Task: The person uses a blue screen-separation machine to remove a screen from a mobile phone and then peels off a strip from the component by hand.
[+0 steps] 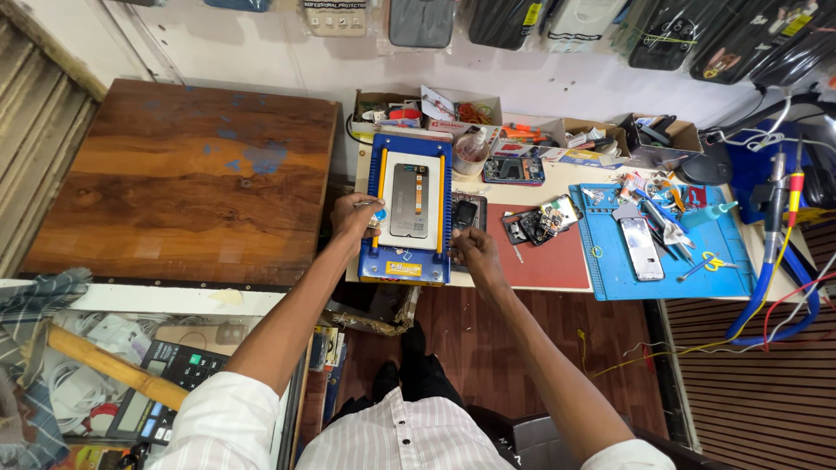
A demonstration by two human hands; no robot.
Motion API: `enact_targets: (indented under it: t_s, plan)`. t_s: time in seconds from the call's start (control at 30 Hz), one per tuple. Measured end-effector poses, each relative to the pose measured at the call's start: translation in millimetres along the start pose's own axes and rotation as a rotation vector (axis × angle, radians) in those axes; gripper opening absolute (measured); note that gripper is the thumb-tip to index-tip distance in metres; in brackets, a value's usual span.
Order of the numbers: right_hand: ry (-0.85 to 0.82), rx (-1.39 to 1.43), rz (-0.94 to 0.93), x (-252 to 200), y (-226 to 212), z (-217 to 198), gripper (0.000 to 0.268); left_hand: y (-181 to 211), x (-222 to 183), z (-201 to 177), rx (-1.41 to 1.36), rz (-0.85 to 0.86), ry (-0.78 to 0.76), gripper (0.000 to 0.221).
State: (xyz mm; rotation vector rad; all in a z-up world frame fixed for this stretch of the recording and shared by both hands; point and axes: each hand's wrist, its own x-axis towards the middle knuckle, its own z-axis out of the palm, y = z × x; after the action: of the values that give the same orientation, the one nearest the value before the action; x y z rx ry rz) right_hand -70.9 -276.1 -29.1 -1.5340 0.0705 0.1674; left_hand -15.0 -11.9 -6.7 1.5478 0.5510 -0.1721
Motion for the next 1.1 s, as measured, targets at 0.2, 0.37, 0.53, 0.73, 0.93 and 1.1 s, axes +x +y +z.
enact_targets:
  t_s: [0.2, 0.37, 0.53, 0.73, 0.93, 1.1]
  plan:
    - [0.006, 0.010, 0.081, 6, 3, -2, 0.033, -3, 0, 0, 0.020, -0.048, 0.017, 0.020]
    - [0.029, -0.012, 0.105, 18, -1, 1, 0.033, -26, 14, -8, -0.182, -0.088, 0.002, 0.021]
    - [-0.001, -0.018, 0.019, 33, -7, 11, 0.030, -47, 18, -29, -0.268, -0.137, 0.001, 0.022]
    - [-0.036, -0.014, -0.058, 57, -15, 17, 0.030, -60, 0, -48, -0.298, -0.157, 0.058, 0.021]
    - [-0.040, 0.021, -0.054, 68, -14, 17, 0.029, -62, -19, -52, -0.295, -0.148, 0.067, 0.021]
    - [-0.035, -0.039, -0.090, 56, -12, 17, 0.029, -55, -20, -47, -0.262, -0.129, 0.083, 0.021]
